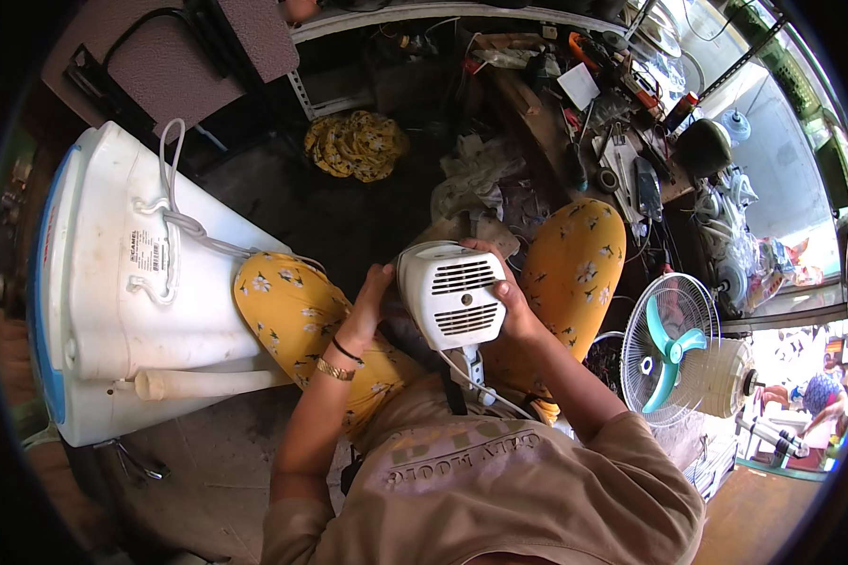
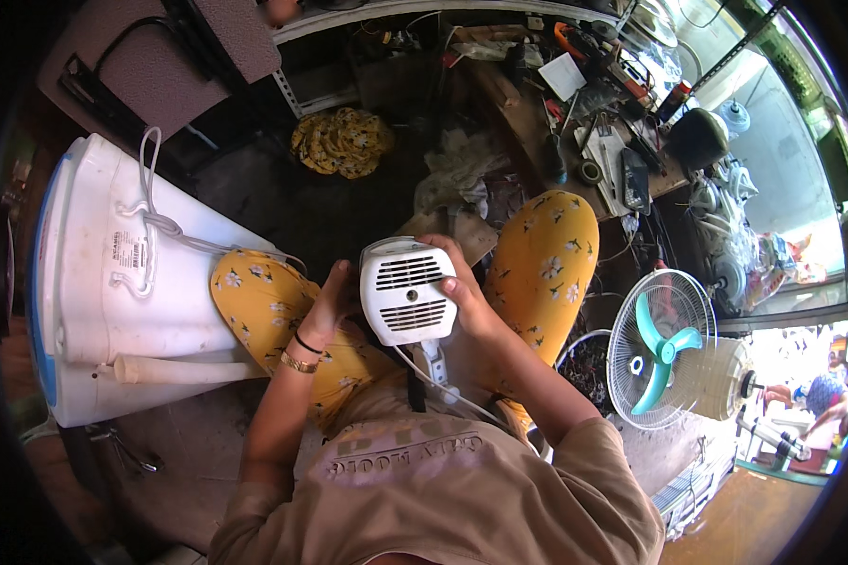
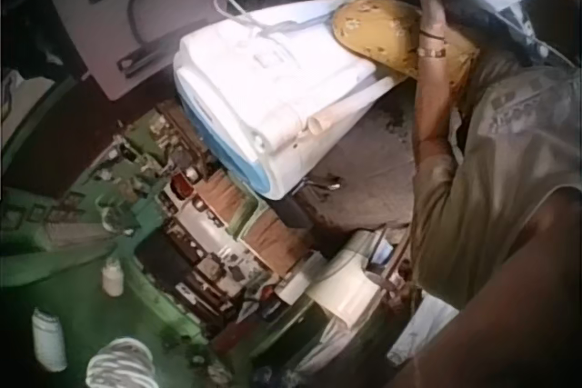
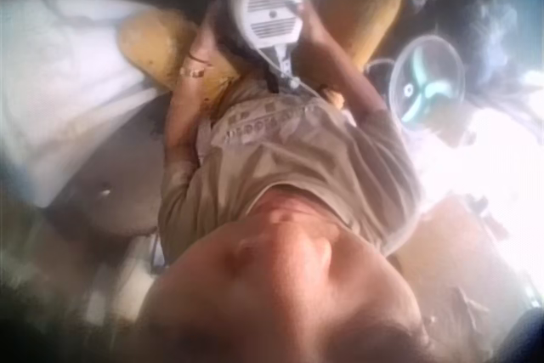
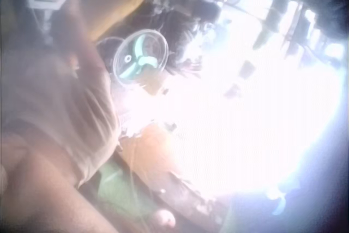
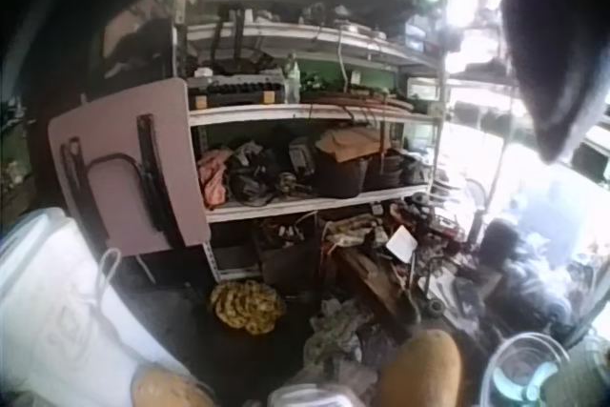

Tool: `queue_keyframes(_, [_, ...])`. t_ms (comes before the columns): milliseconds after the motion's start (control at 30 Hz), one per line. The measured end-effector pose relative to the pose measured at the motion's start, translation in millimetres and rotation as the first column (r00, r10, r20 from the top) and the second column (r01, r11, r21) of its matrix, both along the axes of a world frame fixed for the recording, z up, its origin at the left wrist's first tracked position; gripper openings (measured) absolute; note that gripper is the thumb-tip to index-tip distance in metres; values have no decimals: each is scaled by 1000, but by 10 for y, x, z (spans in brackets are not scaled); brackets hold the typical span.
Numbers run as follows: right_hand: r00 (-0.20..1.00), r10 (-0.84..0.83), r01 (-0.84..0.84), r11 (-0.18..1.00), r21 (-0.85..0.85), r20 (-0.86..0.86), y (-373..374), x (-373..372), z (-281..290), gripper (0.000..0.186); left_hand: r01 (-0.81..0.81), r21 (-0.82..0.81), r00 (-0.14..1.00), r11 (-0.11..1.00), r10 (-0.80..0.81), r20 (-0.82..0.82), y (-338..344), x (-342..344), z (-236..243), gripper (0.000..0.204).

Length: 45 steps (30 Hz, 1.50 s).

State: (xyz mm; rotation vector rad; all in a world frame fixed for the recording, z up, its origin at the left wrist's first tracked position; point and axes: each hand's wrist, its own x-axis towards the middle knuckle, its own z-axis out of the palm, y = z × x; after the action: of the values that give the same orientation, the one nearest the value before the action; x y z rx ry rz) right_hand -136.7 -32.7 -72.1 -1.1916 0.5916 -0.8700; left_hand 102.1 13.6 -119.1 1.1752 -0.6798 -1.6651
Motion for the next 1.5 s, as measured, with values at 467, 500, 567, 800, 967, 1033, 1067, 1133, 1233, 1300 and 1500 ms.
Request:
queue_keyframes(467, [913, -176, 78, 961, -266, -368, 17, 226, 176, 69, 584, -12, 808, 812, -580, 105, -881, 16, 430, 46])
queue_keyframes(500, [918, -172, 77, 961, -265, -356, 13, 219, 156, 71, 592, -30, 802, 805, -586, 112, -887, 17, 366, 48])
queue_keyframes(567, [928, -162, 73, 962, -263, -335, 13, 205, 114, 74, 621, -54, 780, 782, -609, 140, -900, 23, 302, 50])
queue_keyframes(800, [965, -81, 47, 989, -137, -250, 22, 176, -35, 90, 742, -34, 640, 669, -692, 334, -953, 65, 364, 59])
queue_keyframes(967, [978, -25, 9, 997, -80, -207, 28, 212, -62, 96, 745, 2, 612, 667, -685, 395, -914, 112, 416, 54])
queue_keyframes(1033, [980, -3, -11, 998, -67, -197, 31, 214, 2, 97, 765, 58, 543, 641, -691, 477, -947, 65, 608, 53])
queue_keyframes(1067, [981, 12, -25, 997, -67, -193, 29, 224, 56, 97, 772, 85, 505, 630, -690, 518, -958, 43, 684, 53])
queue_keyframes(1133, [985, 23, -34, 997, -63, -173, 30, 230, 63, 100, 713, -28, 646, 701, -640, 417, -908, 2, 555, 52])
queue_keyframes(1233, [979, 79, -88, 995, -42, -188, 41, 187, 48, 106, 604, -143, 789, 784, -562, 248, -818, -68, 461, 52])
queue_keyframes(1300, [986, 30, -37, 999, -38, -166, 98, 219, 81, 109, 671, -72, 735, 738, -648, 201, -843, -55, 542, 53])
queue_keyframes(1500, [984, 58, -83, 986, -147, -166, 193, 83, 48, 118, 680, -155, 717, 716, -608, 340, -753, -70, 512, 53])
